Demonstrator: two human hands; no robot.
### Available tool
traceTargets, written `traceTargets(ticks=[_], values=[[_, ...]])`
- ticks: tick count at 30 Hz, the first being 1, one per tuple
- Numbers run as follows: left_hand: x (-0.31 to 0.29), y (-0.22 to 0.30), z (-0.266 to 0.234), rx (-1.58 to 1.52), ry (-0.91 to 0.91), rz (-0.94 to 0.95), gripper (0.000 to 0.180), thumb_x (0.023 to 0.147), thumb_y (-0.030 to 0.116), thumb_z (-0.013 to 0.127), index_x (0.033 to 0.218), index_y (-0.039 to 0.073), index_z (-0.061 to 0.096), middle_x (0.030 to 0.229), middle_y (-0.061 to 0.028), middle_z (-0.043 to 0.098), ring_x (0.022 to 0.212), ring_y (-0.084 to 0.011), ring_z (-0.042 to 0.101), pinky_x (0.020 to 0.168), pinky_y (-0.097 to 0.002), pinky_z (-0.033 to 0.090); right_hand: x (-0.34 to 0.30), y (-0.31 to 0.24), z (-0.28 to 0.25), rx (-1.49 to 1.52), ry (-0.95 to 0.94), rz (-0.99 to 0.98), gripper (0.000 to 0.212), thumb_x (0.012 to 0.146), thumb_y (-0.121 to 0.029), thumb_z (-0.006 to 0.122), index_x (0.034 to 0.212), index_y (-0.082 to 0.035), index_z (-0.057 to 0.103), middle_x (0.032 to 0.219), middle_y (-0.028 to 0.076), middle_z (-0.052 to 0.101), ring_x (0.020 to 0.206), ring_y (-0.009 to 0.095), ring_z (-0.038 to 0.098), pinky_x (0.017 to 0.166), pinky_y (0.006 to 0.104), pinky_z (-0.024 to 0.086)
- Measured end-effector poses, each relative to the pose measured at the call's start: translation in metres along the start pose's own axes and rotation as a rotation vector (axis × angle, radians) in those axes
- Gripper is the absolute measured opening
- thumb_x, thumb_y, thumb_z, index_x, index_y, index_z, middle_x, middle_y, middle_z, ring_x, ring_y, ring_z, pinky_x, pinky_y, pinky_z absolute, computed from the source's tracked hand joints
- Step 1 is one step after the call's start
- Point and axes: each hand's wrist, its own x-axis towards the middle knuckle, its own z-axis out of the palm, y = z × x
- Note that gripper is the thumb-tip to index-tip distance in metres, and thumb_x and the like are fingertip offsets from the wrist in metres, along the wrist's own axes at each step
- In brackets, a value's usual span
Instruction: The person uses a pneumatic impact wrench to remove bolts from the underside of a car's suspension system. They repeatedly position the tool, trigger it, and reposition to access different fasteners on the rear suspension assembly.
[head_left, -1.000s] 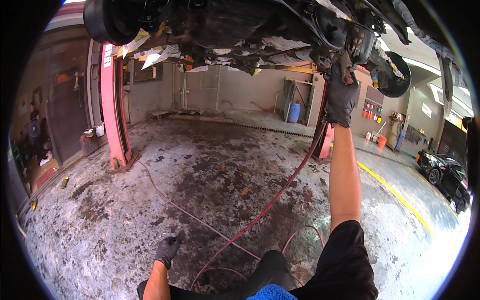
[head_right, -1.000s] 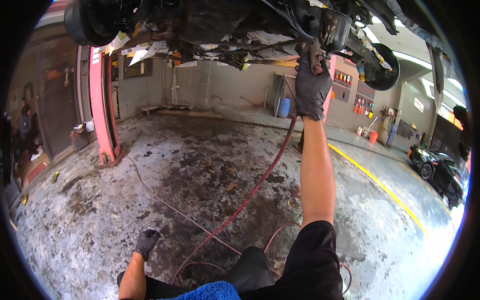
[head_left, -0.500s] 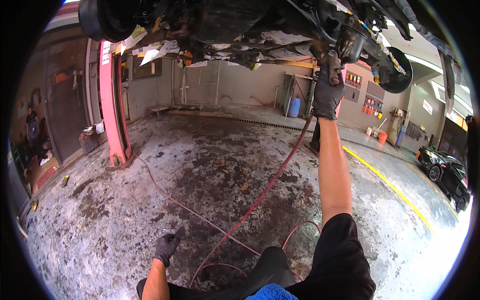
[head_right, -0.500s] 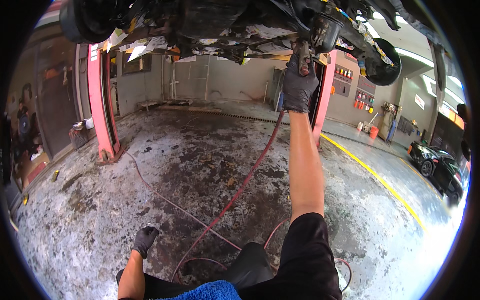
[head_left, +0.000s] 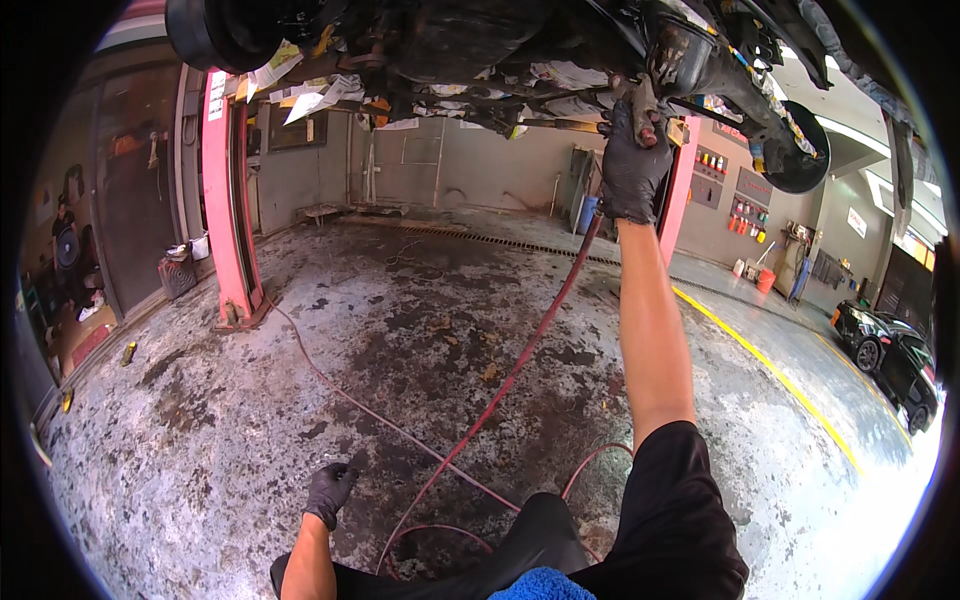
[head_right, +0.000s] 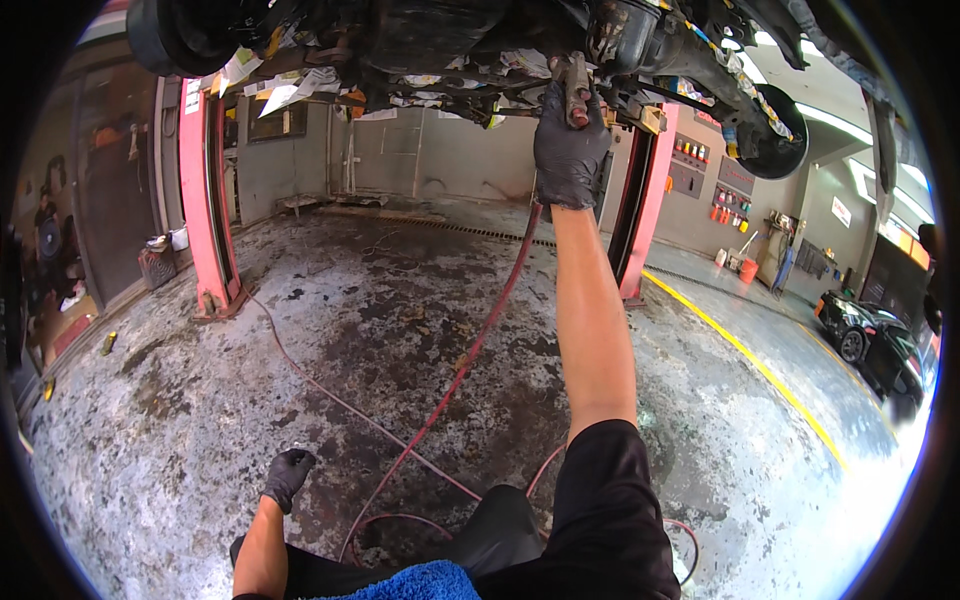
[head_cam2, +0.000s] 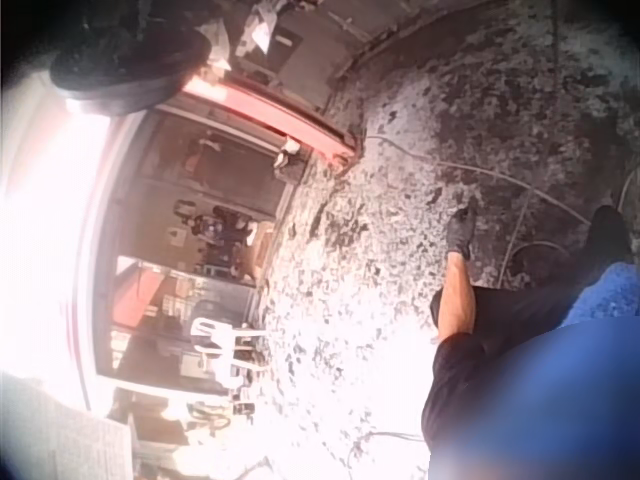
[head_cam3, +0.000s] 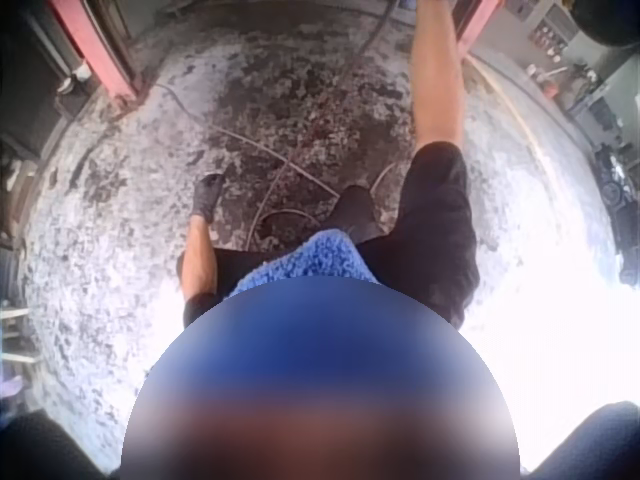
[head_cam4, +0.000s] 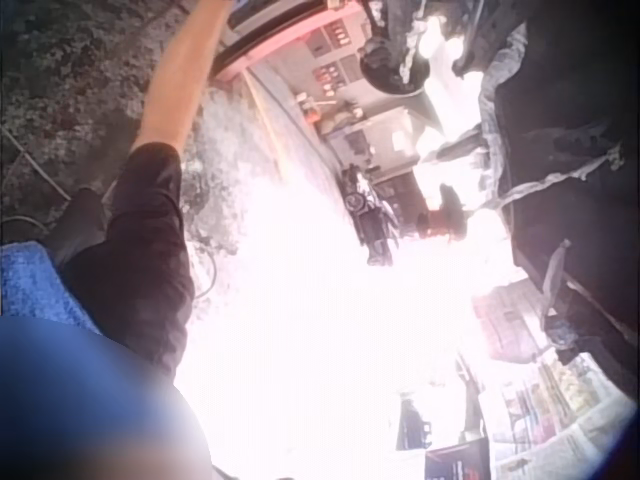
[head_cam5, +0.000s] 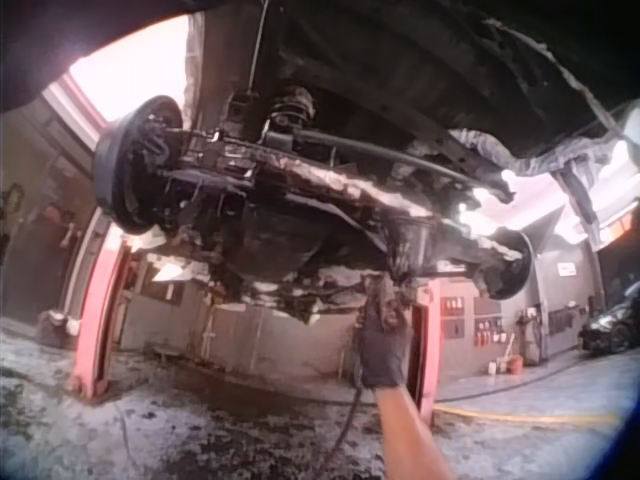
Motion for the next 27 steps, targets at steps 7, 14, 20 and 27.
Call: traceTargets(ticks=[7,14,20,27], values=[[-0.001,0.002,-0.002,-0.022,-0.003,-0.021,0.041,0.088,0.035,0.071,0.112,0.002,0.074,0.104,-0.0205,0.075,0.098,-0.0308,0.072,0.089,-0.0382,0.054,0.016,0.010,-0.017,-0.191,0.056,-0.216,0.033,0.089,-0.021,0.077,0.108,0.005,0.071,0.092,0.017,0.076,0.085,0.023,0.074,0.074,0.0344,0.055],[0.001,0.001,-0.001,-0.017,-0.002,0.019,0.044,0.088,0.036,0.071,0.114,0.002,0.073,0.106,-0.0211,0.074,0.099,-0.0318,0.072,0.088,-0.0379,0.054,0.020,0.028,-0.040,-0.507,0.074,-0.182,0.042,0.090,-0.033,0.074,0.111,0.002,0.071,0.085,0.023,0.073,0.081,0.038,0.073,0.068,0.0402,0.055],[0.000,0.006,-0.003,-0.040,-0.025,0.017,0.046,0.088,0.036,0.071,0.117,0.000,0.072,0.107,-0.0218,0.074,0.100,-0.0314,0.072,0.088,-0.0372,0.054,0.016,0.026,-0.022,-0.355,0.087,-0.185,0.040,0.091,-0.031,0.074,0.112,0.003,0.070,0.087,0.020,0.075,0.082,0.033,0.074,0.071,0.0383,0.056],[0.000,0.005,-0.005,-0.033,-0.022,0.020,0.046,0.088,0.037,0.070,0.119,0.002,0.071,0.110,-0.0213,0.074,0.102,-0.0323,0.072,0.090,-0.0376,0.054,-0.005,-0.010,0.010,-0.239,0.036,-0.185,0.031,0.092,-0.016,0.074,0.113,0.007,0.069,0.100,0.015,0.076,0.092,0.019,0.072,0.081,0.0300,0.054]])
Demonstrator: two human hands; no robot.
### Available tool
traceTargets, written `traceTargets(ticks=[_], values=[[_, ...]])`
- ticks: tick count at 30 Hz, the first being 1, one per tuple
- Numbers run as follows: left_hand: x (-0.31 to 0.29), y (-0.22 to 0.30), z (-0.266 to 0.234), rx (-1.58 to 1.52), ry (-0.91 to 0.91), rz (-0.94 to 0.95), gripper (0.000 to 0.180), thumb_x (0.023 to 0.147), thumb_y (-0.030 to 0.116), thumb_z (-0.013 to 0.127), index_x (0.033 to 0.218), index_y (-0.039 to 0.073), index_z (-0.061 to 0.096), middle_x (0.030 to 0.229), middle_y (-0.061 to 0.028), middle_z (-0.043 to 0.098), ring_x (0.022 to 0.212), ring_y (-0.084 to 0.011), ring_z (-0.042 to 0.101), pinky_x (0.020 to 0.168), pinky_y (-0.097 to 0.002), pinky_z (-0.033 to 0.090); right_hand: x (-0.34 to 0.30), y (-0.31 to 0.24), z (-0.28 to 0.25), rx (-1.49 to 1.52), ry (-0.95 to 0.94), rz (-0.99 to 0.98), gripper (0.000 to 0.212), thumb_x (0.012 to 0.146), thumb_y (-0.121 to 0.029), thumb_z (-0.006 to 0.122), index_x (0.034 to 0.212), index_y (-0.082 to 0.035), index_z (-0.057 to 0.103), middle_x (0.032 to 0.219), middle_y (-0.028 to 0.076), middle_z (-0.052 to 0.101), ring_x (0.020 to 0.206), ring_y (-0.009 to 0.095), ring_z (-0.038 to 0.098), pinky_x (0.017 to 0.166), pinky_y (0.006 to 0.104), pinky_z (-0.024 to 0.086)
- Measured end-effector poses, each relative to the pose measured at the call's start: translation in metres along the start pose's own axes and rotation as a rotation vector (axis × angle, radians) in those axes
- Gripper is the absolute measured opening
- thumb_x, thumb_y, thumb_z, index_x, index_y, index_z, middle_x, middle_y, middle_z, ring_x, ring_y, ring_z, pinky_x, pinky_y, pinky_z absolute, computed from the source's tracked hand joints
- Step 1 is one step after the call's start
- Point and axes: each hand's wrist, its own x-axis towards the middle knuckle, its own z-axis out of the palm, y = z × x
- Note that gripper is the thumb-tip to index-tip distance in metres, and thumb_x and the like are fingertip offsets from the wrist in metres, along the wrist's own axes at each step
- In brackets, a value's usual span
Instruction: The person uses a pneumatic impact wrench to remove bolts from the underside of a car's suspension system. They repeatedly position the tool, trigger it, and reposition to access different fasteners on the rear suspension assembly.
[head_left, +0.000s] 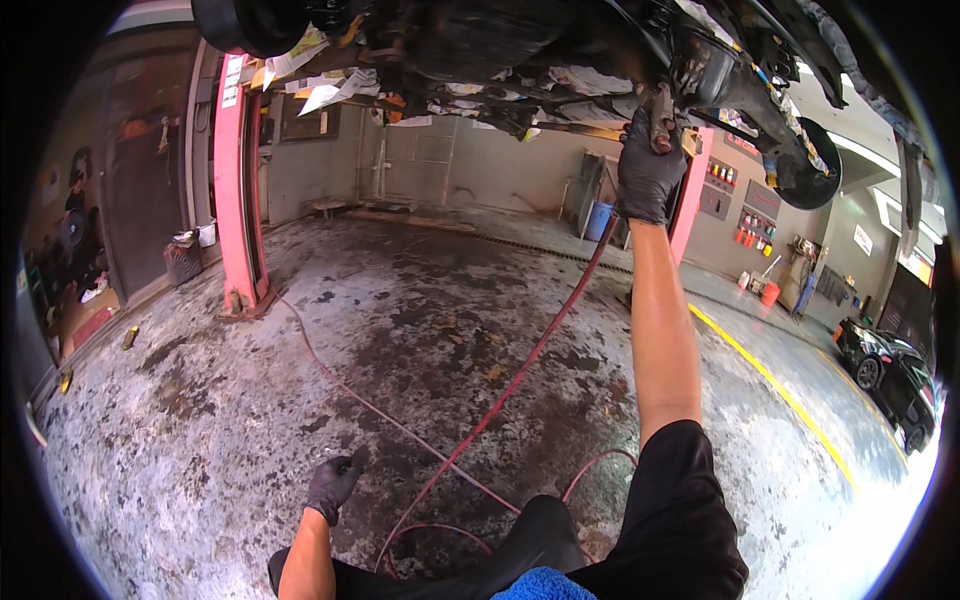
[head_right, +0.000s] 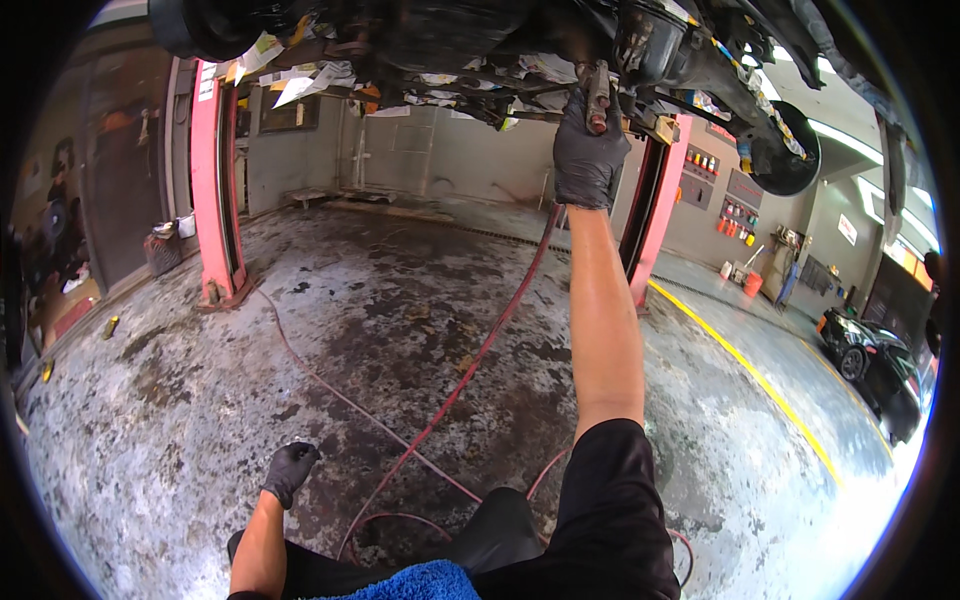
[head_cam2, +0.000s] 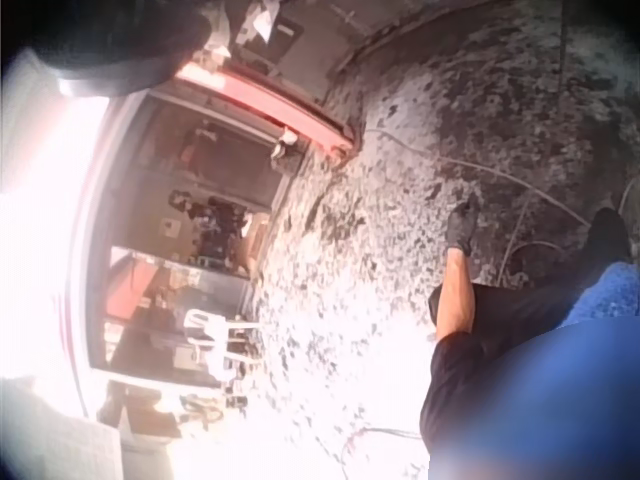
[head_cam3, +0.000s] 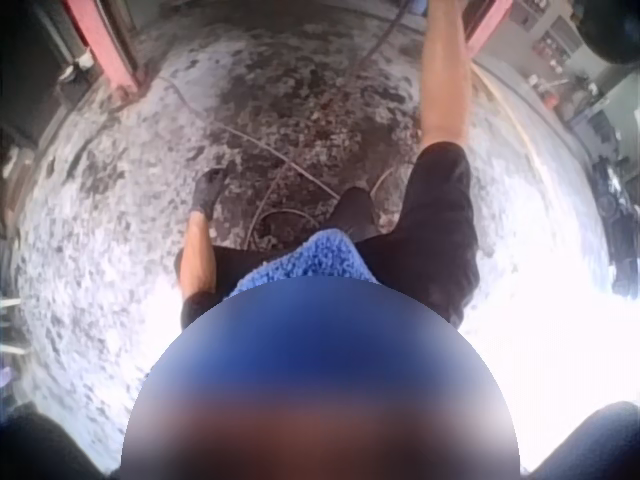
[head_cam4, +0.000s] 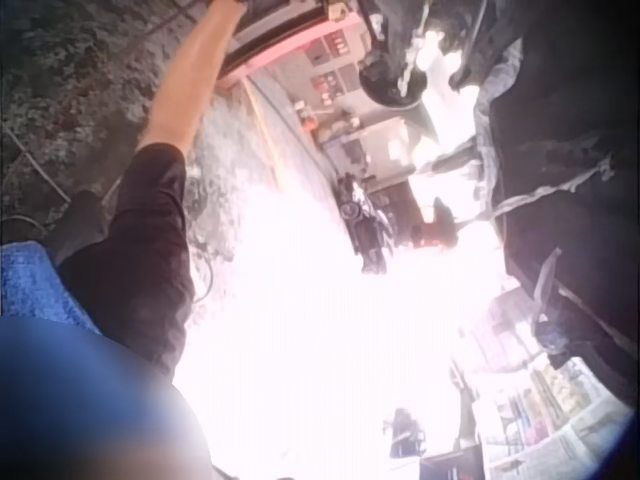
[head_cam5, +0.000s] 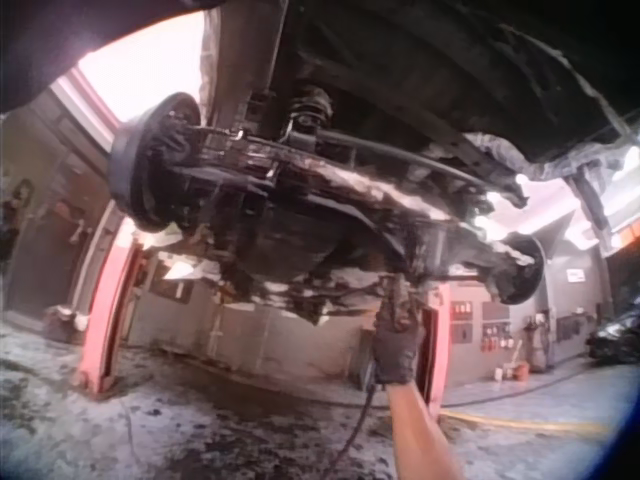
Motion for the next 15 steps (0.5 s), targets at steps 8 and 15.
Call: traceTargets(ticks=[8,15], values=[[-0.005,0.015,-0.007,0.077,-0.011,-0.039,0.044,0.089,0.037,0.069,0.121,0.007,0.072,0.112,-0.0201,0.073,0.105,-0.0322,0.071,0.092,-0.0384,0.054,-0.018,-0.056,0.034,0.224,-0.019,-0.093,0.031,0.092,-0.011,0.074,0.117,0.007,0.068,0.104,0.015,0.075,0.092,0.017,0.071,0.083,0.0275,0.053],[-0.012,0.027,-0.017,0.051,0.008,0.008,0.045,0.088,0.040,0.069,0.121,0.009,0.072,0.112,-0.0207,0.073,0.106,-0.0324,0.071,0.092,-0.0388,0.054,-0.037,-0.104,0.067,0.417,-0.075,-0.025,0.024,0.094,-0.009,0.072,0.113,0.005,0.068,0.110,0.009,0.074,0.097,0.013,0.066,0.088,0.0268,0.050]])
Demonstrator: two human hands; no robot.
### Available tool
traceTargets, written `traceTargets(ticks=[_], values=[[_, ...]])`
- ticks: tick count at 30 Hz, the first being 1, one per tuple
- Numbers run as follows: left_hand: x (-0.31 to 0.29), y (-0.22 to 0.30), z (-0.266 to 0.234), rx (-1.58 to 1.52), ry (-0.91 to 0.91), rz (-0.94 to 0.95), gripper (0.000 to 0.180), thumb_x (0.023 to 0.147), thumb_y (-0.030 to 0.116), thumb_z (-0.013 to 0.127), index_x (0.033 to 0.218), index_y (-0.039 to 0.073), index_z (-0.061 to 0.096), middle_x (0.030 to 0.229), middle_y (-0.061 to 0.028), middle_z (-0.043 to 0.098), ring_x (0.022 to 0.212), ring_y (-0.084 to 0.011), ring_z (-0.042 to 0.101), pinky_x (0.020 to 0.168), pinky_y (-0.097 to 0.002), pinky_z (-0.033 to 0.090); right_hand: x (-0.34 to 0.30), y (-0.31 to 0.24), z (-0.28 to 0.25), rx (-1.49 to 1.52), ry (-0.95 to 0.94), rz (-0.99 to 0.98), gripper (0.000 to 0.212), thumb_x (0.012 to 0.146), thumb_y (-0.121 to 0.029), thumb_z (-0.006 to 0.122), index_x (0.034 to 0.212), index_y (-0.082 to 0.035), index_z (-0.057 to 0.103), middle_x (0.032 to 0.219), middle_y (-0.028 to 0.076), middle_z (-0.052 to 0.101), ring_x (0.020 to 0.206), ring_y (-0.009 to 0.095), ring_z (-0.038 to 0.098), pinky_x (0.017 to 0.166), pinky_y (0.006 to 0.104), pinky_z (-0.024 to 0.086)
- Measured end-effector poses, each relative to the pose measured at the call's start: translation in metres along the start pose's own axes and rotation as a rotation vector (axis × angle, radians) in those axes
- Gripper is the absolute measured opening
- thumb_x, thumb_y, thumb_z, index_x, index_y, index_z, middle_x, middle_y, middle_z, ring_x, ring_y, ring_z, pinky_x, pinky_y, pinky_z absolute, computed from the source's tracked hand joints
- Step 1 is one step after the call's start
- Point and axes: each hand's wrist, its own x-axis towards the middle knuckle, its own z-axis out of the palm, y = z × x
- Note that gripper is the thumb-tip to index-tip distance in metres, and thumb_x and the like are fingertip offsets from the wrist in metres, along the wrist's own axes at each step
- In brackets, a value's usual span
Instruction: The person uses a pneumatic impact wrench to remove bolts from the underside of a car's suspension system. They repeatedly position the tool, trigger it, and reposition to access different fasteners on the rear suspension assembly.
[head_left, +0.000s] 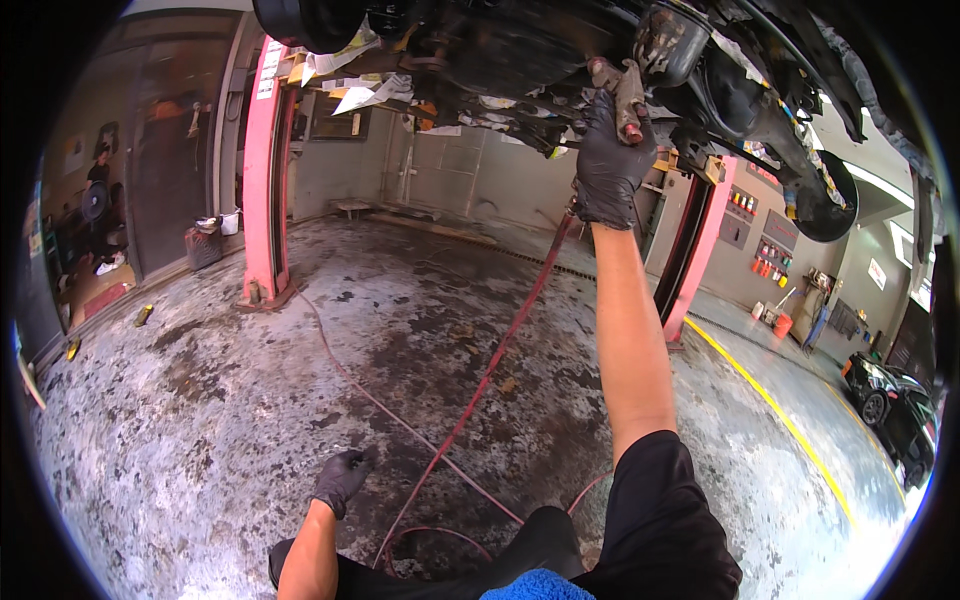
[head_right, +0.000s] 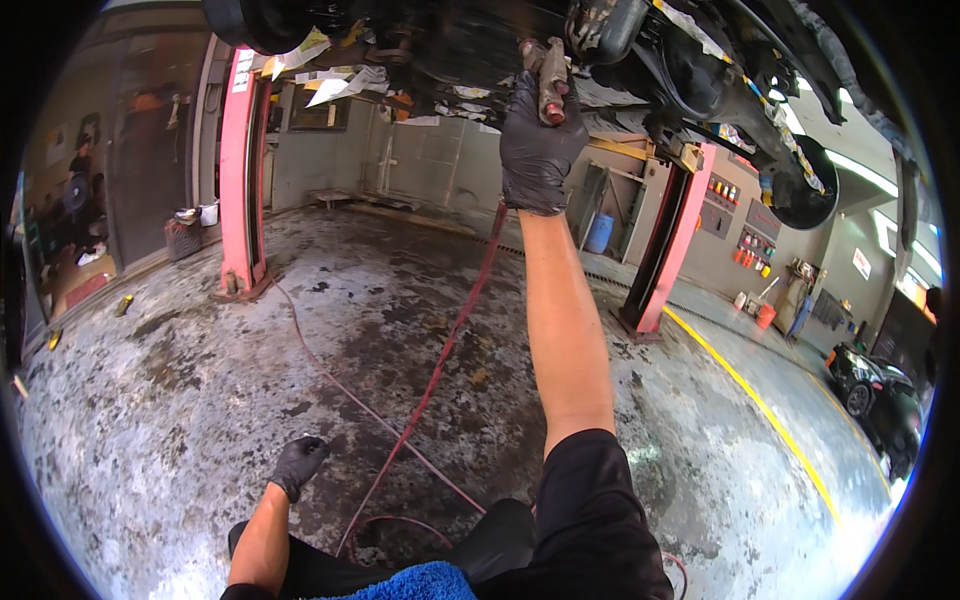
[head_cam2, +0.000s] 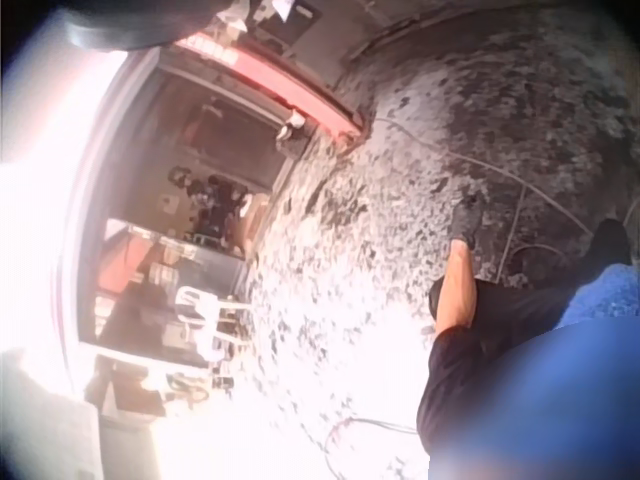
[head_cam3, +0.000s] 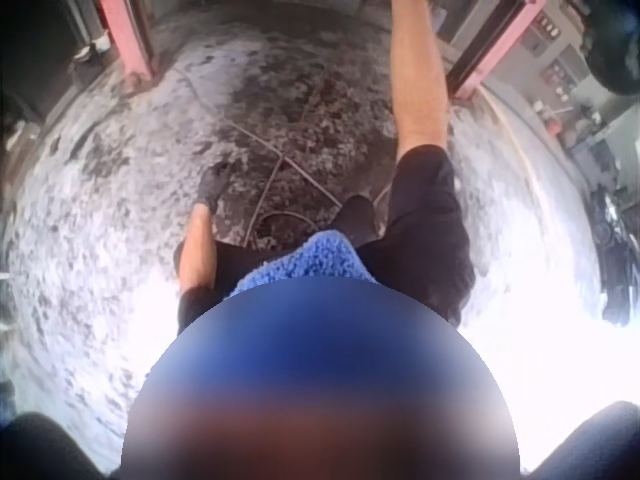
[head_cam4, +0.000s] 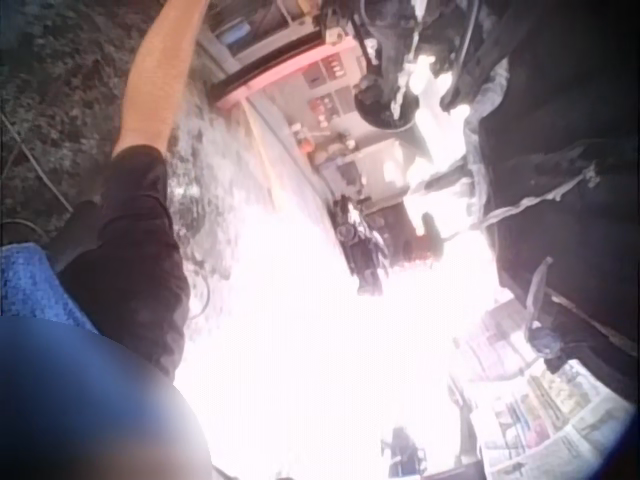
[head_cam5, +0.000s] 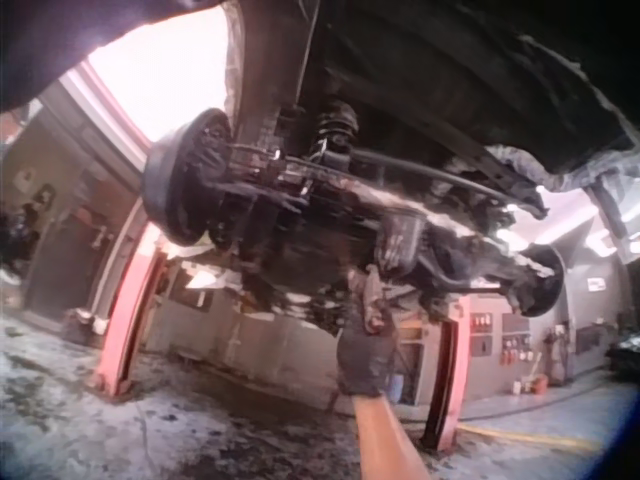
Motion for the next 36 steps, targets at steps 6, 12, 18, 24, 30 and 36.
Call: traceTargets(ticks=[6,12,18,24,30,36], values=[[-0.005,0.006,-0.007,-0.022,0.004,-0.014,0.043,0.088,0.038,0.068,0.119,0.008,0.073,0.108,-0.0217,0.073,0.102,-0.0334,0.072,0.091,-0.0393,0.054,-0.014,-0.020,0.023,0.217,-0.068,0.103,0.026,0.094,-0.008,0.071,0.117,0.005,0.066,0.111,0.007,0.073,0.096,0.011,0.063,0.087,0.0250,0.048],[-0.001,-0.001,-0.005,-0.008,0.033,0.048,0.045,0.088,0.037,0.068,0.120,0.005,0.072,0.111,-0.0218,0.073,0.105,-0.0335,0.071,0.092,-0.0389,0.054,-0.021,-0.015,0.025,0.178,-0.048,0.169,0.026,0.091,-0.012,0.075,0.107,0.008,0.069,0.091,0.010,0.074,0.082,0.012,0.063,0.076,0.0269,0.050],[-0.002,-0.007,-0.001,-0.044,0.022,0.021,0.040,0.089,0.032,0.069,0.117,0.004,0.072,0.108,-0.0194,0.074,0.101,-0.0296,0.070,0.091,-0.0373,0.054,-0.029,0.002,0.025,0.026,-0.026,0.195,0.027,0.091,-0.013,0.075,0.107,0.008,0.068,0.090,0.011,0.074,0.082,0.012,0.065,0.075,0.0275,0.051],[-0.003,-0.003,-0.004,-0.038,0.049,0.037,0.034,0.091,0.028,0.068,0.112,0.004,0.074,0.103,-0.0173,0.075,0.094,-0.0253,0.071,0.087,-0.0366,0.054,-0.056,0.003,0.048,0.150,0.011,0.125,0.020,0.093,-0.007,0.072,0.109,0.005,0.068,0.102,0.008,0.073,0.088,0.012,0.063,0.080,0.0284,0.050],[-0.004,0.000,-0.007,-0.034,0.040,0.052,0.040,0.089,0.036,0.067,0.115,0.007,0.074,0.108,-0.0216,0.073,0.104,-0.0349,0.071,0.091,-0.0402,0.054,-0.066,-0.004,0.071,0.961,0.011,0.511,0.019,0.092,-0.006,0.073,0.108,0.005,0.068,0.102,0.007,0.072,0.089,0.010,0.062,0.080,0.0260,0.049],[-0.002,0.001,-0.007,-0.018,0.036,0.045,0.041,0.089,0.037,0.068,0.115,0.006,0.074,0.110,-0.0220,0.073,0.104,-0.0350,0.071,0.091,-0.0404,0.054,-0.071,-0.022,0.076,0.228,-0.108,0.234,0.020,0.093,-0.006,0.072,0.109,0.005,0.068,0.101,0.006,0.072,0.089,0.008,0.062,0.080,0.0252,0.049]])
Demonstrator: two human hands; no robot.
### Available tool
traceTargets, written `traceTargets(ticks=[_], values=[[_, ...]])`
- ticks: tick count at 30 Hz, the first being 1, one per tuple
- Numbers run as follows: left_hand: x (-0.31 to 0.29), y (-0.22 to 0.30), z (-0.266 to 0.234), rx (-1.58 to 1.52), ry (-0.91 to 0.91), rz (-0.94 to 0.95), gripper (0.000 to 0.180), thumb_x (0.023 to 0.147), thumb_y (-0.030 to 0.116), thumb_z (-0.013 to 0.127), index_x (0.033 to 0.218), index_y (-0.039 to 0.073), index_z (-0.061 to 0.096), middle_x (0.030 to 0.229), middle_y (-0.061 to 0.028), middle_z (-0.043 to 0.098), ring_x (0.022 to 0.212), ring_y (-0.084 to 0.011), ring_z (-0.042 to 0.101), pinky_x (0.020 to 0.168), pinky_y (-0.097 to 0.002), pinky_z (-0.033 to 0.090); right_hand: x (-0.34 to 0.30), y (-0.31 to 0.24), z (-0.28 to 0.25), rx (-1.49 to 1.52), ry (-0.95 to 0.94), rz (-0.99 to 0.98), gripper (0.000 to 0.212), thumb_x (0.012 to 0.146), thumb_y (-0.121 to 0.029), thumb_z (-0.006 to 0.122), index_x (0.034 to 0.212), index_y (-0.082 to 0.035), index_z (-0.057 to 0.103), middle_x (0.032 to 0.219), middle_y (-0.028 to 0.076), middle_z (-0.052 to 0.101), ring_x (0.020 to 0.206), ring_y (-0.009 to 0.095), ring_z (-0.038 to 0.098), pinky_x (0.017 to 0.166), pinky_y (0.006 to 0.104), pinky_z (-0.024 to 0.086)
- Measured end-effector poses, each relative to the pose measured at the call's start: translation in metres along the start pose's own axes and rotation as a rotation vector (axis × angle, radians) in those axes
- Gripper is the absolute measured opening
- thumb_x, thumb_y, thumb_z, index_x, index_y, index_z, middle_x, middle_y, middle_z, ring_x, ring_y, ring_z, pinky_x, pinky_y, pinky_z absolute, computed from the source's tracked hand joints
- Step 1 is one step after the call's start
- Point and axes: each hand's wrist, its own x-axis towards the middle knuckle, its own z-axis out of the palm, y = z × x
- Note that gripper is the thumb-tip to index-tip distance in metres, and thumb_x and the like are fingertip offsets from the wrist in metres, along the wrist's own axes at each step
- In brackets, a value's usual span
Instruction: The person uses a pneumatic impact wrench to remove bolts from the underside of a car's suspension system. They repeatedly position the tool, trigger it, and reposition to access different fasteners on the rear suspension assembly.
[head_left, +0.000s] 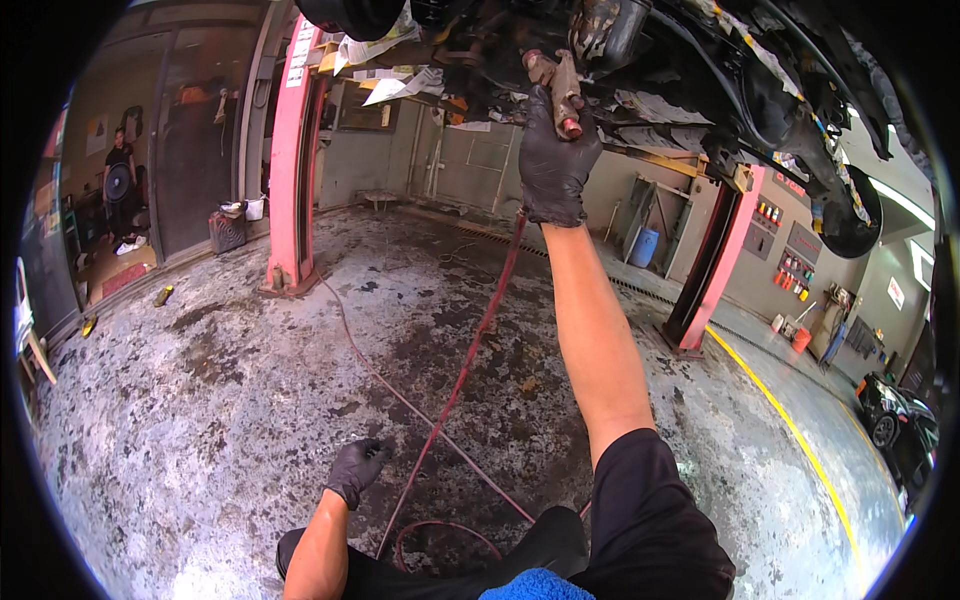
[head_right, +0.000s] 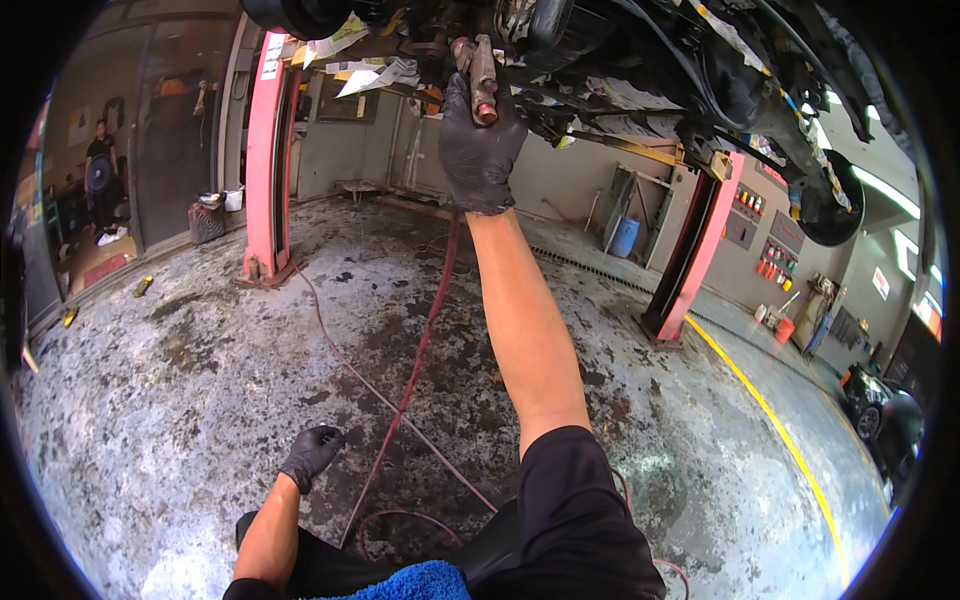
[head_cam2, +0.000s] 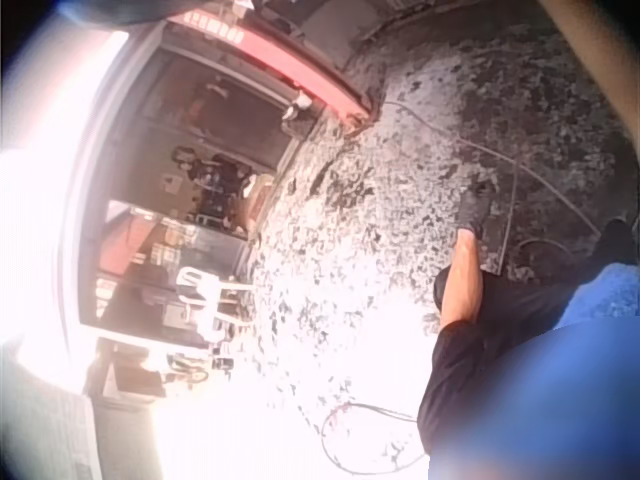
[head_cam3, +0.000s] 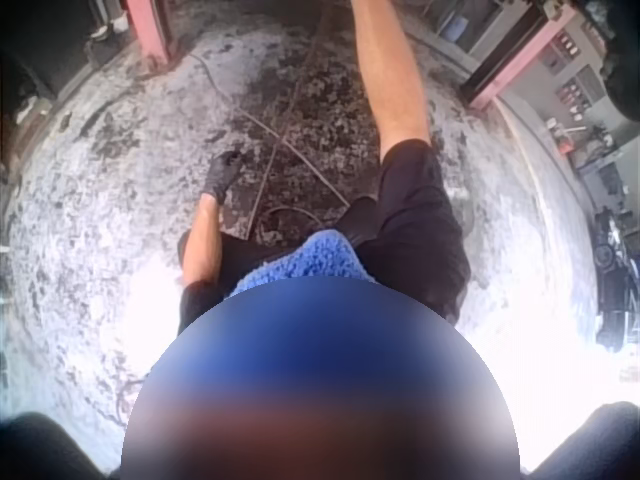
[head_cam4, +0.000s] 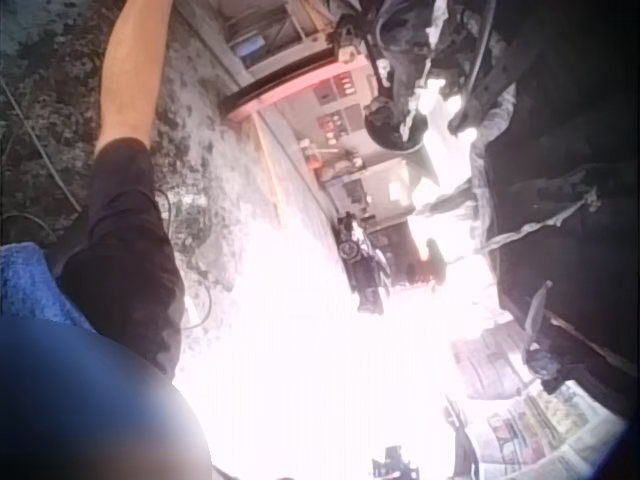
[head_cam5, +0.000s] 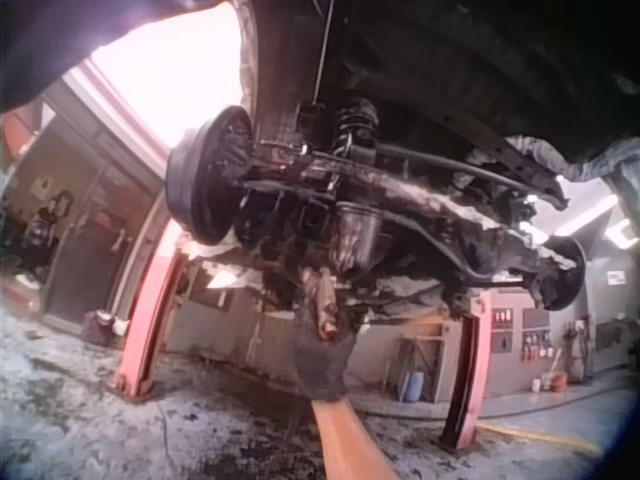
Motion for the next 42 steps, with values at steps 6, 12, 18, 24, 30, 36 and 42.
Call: traceTargets(ticks=[6,12,18,24,30,36,42], values=[[-0.002,0.002,-0.004,-0.009,-0.012,-0.036,0.043,0.088,0.038,0.068,0.117,0.006,0.073,0.111,-0.0223,0.072,0.106,-0.0351,0.071,0.093,-0.0397,0.053,0.016,0.002,-0.006,-0.015,0.073,-0.115,0.023,0.092,-0.009,0.073,0.110,0.005,0.070,0.103,0.009,0.074,0.091,0.013,0.066,0.082,0.0281,0.050],[-0.009,0.010,-0.013,0.023,-0.018,-0.044,0.041,0.089,0.037,0.068,0.115,0.006,0.074,0.109,-0.0213,0.073,0.103,-0.0338,0.072,0.091,-0.0394,0.054,0.042,0.003,-0.046,-0.281,0.141,-0.212,0.024,0.090,-0.011,0.076,0.105,0.007,0.069,0.099,0.012,0.074,0.087,0.014,0.067,0.078,0.0294,0.051],[-0.017,0.005,-0.015,0.062,0.012,-0.081,0.041,0.089,0.039,0.068,0.115,0.007,0.074,0.108,-0.0203,0.074,0.102,-0.0324,0.072,0.090,-0.0399,0.055,0.062,0.007,-0.072,-0.035,0.078,-0.075,0.025,0.088,-0.014,0.080,0.096,0.007,0.069,0.091,0.009,0.073,0.077,0.011,0.062,0.070,0.0291,0.050],[-0.021,-0.008,-0.010,0.061,0.027,-0.112,0.043,0.088,0.042,0.068,0.114,0.009,0.074,0.108,-0.0203,0.074,0.102,-0.0343,0.072,0.090,-0.0407,0.055,0.065,0.007,-0.083,-0.057,0.084,-0.143,0.021,0.091,-0.013,0.075,0.103,0.003,0.071,0.095,0.009,0.075,0.084,0.012,0.065,0.075,0.0305,0.050],[-0.026,0.000,-0.007,0.071,0.010,-0.118,0.042,0.088,0.041,0.068,0.114,0.008,0.074,0.107,-0.0205,0.074,0.101,-0.0334,0.072,0.090,-0.0405,0.055,0.057,0.014,-0.099,-0.095,0.036,0.020,0.022,0.092,-0.015,0.075,0.102,0.004,0.071,0.094,0.007,0.075,0.084,0.010,0.063,0.075,0.0303,0.050],[-0.032,0.020,-0.007,0.113,0.020,-0.110,0.038,0.090,0.037,0.068,0.113,0.006,0.074,0.106,-0.0191,0.075,0.098,-0.0299,0.073,0.089,-0.0391,0.055,0.067,0.019,-0.108,0.065,0.004,0.084,0.019,0.091,-0.011,0.076,0.101,0.004,0.071,0.092,0.005,0.073,0.079,0.009,0.061,0.072,0.0299,0.050],[-0.038,0.033,-0.009,0.116,-0.020,-0.091,0.043,0.089,0.040,0.067,0.116,0.006,0.074,0.107,-0.0209,0.074,0.098,-0.0318,0.073,0.089,-0.0401,0.055,0.054,-0.007,-0.100,0.297,-0.007,0.064,0.017,0.092,-0.007,0.075,0.105,0.002,0.070,0.096,0.001,0.070,0.081,0.006,0.059,0.071,0.0261,0.049]])
